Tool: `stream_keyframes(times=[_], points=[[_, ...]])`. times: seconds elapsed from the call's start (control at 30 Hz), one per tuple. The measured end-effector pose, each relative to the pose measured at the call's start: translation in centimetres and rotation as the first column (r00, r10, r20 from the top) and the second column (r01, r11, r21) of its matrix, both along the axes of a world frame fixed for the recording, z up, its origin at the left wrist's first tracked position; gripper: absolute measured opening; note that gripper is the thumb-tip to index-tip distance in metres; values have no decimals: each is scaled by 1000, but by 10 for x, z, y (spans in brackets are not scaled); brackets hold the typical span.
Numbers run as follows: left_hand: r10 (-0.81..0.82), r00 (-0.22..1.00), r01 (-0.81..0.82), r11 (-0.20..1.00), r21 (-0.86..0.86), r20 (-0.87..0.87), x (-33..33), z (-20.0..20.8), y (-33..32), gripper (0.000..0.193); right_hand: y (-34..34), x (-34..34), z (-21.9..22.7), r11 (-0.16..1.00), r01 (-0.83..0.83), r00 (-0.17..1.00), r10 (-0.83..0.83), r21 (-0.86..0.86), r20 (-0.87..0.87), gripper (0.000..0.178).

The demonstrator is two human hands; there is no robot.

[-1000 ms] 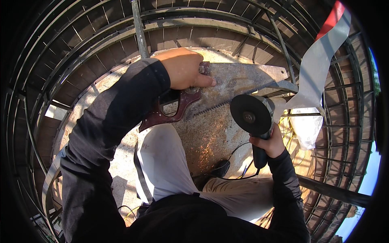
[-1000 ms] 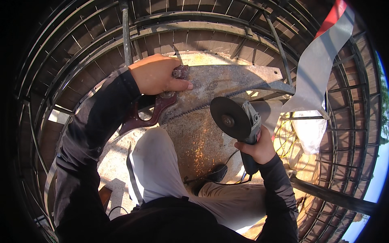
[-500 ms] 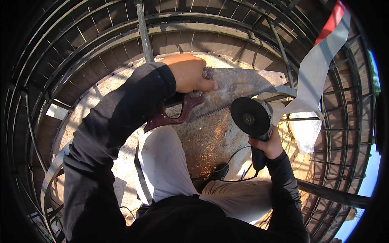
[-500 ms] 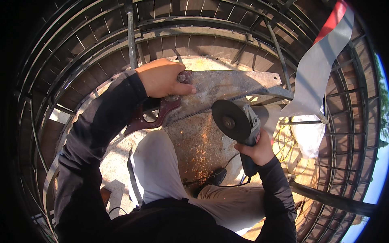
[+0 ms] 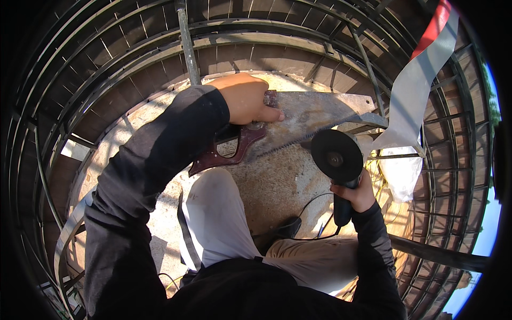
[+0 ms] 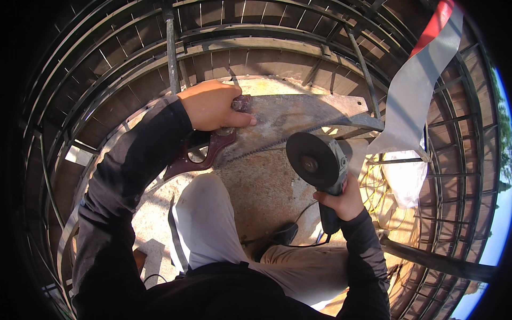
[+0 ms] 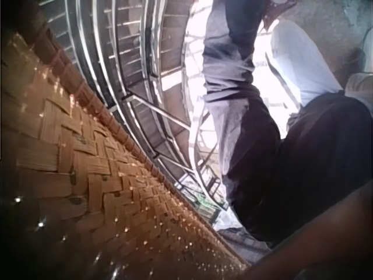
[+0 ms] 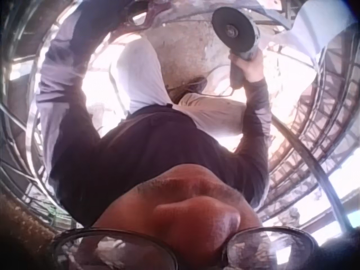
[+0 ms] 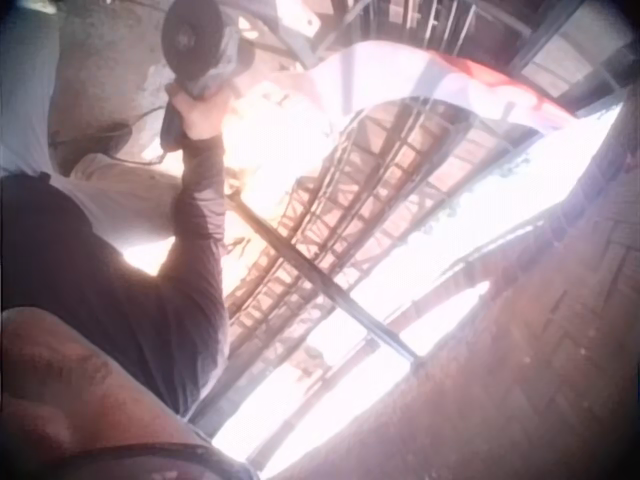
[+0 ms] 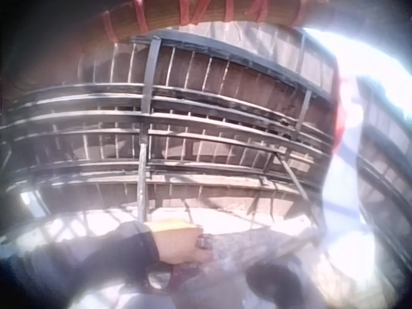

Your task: The person holds a hand saw with one hand and uses an angle grinder with the other to cut into the metal blade of the saw.

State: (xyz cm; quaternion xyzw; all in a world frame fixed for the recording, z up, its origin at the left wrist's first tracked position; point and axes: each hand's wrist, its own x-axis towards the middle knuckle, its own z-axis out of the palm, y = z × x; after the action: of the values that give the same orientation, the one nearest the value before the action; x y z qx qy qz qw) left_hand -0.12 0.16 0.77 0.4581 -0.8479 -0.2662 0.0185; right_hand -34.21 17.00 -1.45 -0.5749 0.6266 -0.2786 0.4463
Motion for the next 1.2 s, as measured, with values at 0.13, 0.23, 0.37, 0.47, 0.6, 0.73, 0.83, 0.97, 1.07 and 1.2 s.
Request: stream_keyframes(times=[0.13, 0.23, 0.37, 0.47, 0.6, 0.73, 0.83, 0.97, 1.07, 1.2], points=[[-7, 1000, 7, 1000, -9, -20, 0, -5, -1, 69, -1, 0, -1, 1000, -12, 1000, 12, 9, -15, 31], [-5, 1000, 5, 1000, 5, -8, 0, -2, -1, 69, -2, 0, -4, 1000, -11, 1000, 11, 17, 15, 30], [-3, 1000, 3, 1000, 10, -10, -1, -1, -1, 69, -2, 0, -4, 1000, -10, 1000, 10, 12, -6, 30], [-7, 1000, 7, 1000, -18, -30, 0, -1, 0, 70, -3, -3, -8, 1000, -15, 1000, 15, 16, -19, 31], [-8, 999, 6, 998, -59, -34, 1, -8, -2, 73, -5, -1, -7, 999, -30, 999, 30, 18, -17, 31], [-12, 999, 10, 998, -64, -35, 1, -11, -3, 73, -6, 2, -6, 999, -28, 1000, 28, 25, -14, 30], [-18, 999, 16, 999, -46, -30, 1, -7, -2, 72, -8, 2, -5, 999, -33, 999, 34, 36, -10, 30], [-22, 999, 21, 999, -40, -33, 1, -8, -2, 72, -7, 0, -7, 999, -27, 999, 27, 31, -17, 30], [-20, 1000, 20, 999, -27, -12, 0, -5, -2, 72, -8, 3, -4, 1000, -23, 999, 23, 21, -24, 30], [-27, 1000, 27, 999, -33, -10, 1, -7, -3, 72, -8, -3, -10, 997, -34, 999, 35, 72, -17, 38]])
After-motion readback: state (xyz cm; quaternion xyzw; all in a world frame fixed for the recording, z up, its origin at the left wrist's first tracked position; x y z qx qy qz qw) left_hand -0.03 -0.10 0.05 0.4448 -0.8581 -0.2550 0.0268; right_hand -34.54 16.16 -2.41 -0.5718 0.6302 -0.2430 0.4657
